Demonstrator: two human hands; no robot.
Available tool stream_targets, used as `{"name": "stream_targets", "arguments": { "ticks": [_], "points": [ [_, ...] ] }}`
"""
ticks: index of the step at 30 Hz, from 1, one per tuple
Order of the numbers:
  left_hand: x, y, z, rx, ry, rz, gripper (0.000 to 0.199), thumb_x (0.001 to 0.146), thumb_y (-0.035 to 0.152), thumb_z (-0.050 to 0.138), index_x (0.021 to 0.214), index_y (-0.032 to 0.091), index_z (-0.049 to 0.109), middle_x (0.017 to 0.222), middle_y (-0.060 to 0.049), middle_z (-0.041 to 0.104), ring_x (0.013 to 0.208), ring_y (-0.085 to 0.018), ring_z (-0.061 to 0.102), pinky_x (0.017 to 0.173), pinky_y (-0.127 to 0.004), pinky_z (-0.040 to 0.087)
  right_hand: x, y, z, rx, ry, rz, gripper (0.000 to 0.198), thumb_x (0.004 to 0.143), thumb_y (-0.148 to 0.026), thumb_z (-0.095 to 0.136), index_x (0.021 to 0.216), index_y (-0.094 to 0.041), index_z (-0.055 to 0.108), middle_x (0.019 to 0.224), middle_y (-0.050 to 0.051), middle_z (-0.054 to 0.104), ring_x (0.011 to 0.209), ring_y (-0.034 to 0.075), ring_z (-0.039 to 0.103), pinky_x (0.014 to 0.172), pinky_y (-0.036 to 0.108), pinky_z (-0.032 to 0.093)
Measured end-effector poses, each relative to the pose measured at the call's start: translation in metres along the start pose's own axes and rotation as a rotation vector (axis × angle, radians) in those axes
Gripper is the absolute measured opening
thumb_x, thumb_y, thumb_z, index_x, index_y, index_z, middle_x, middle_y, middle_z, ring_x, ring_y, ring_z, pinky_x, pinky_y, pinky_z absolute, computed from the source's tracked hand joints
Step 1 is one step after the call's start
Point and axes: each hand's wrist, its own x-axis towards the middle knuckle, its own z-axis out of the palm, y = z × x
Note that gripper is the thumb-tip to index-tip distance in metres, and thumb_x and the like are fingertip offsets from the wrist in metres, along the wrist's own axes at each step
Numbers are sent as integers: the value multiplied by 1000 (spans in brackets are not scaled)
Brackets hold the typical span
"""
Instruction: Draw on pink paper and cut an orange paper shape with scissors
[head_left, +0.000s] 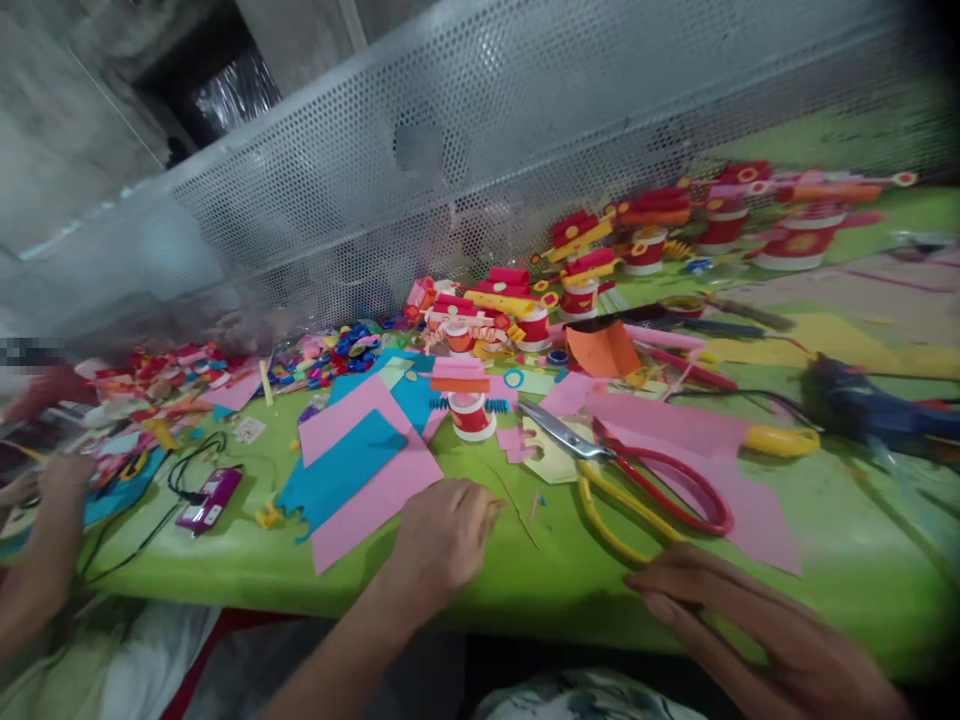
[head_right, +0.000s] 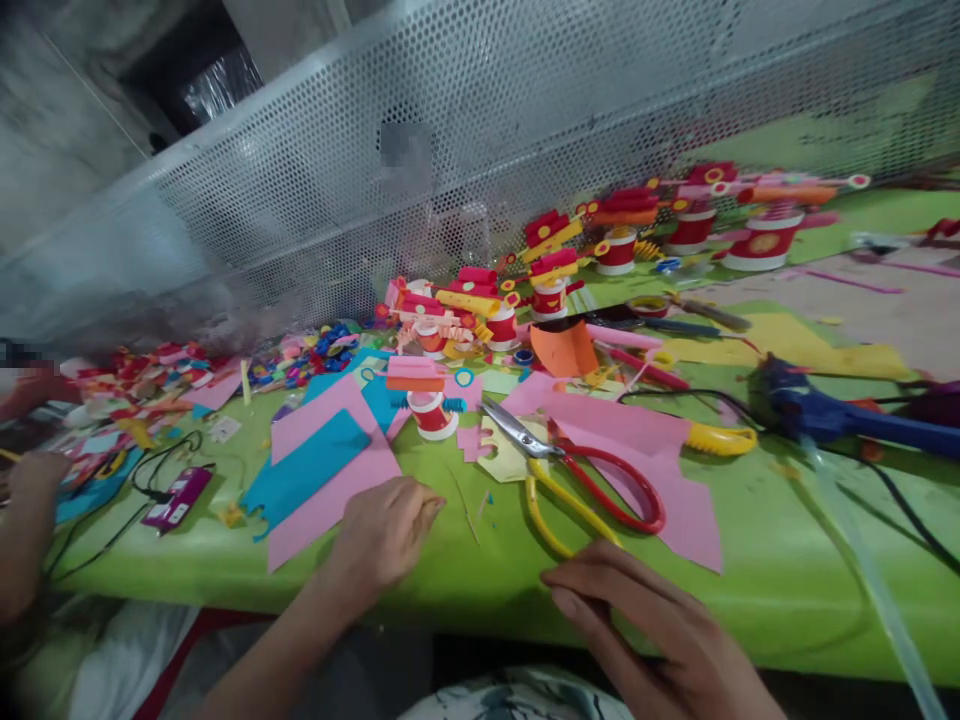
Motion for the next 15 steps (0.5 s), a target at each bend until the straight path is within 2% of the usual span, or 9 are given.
{"name": "stream_targets", "arguments": {
  "ticks": [2,4,7,9,11,12,14,15],
  "points": [
    [1,-12,-3,22,17,-12,31,104,27,45,76,21,56,67,-2,62,59,-17,55,56,-32,28,14,-15,11,67,-45,-74,19,90,-39,68,101,-43,82,90,0,81,78,23,80,65,26,68],
    [3,-28,-5,-22,34,-125,40,105,35,42,68,22,50,60,0,55,53,-15,48,54,-31,25,24,-26,20,85,-66,-175,16,96,-34,64,97,-31,80,86,2,78,76,17,78,64,20,65],
    [5,-57,-11,-93,51,-284,56,106,50,37,59,22,47,54,0,50,49,-15,45,53,-30,27,34,-34,31,19,-37,-263,16,101,-28,59,102,-26,75,88,3,75,76,14,76,64,18,62],
    [8,-76,-17,-125,43,-320,58,106,55,34,65,21,58,61,-3,60,56,-16,55,56,-29,36,37,-35,39,-37,-7,-304,16,102,-26,58,106,-26,74,91,3,75,78,14,75,66,20,62],
    [15,-92,-22,-169,32,-347,50,104,58,40,93,21,72,91,-8,75,82,-22,69,71,-31,48,39,-34,46,-91,28,-347,16,102,-23,57,106,-25,73,94,4,75,78,13,75,66,21,61],
    [21,-99,-23,-209,19,-366,45,98,61,53,113,22,71,113,-11,75,103,-27,70,83,-35,51,40,-34,49,-118,52,-371,16,102,-22,57,106,-24,73,94,4,75,77,14,75,67,22,61],
    [34,-113,-19,-388,-32,-459,80,75,59,83,142,24,58,151,-16,57,142,-39,49,110,-48,44,43,-33,54,-167,103,-418,16,102,-20,56,105,-22,73,95,6,75,77,14,75,67,23,61],
    [42,-119,-15,-512,-75,-497,94,68,55,90,149,25,52,161,-18,47,151,-42,38,116,-52,38,44,-32,56,-190,120,-436,16,102,-20,56,104,-21,73,95,6,75,77,15,75,67,24,60]
  ]
}}
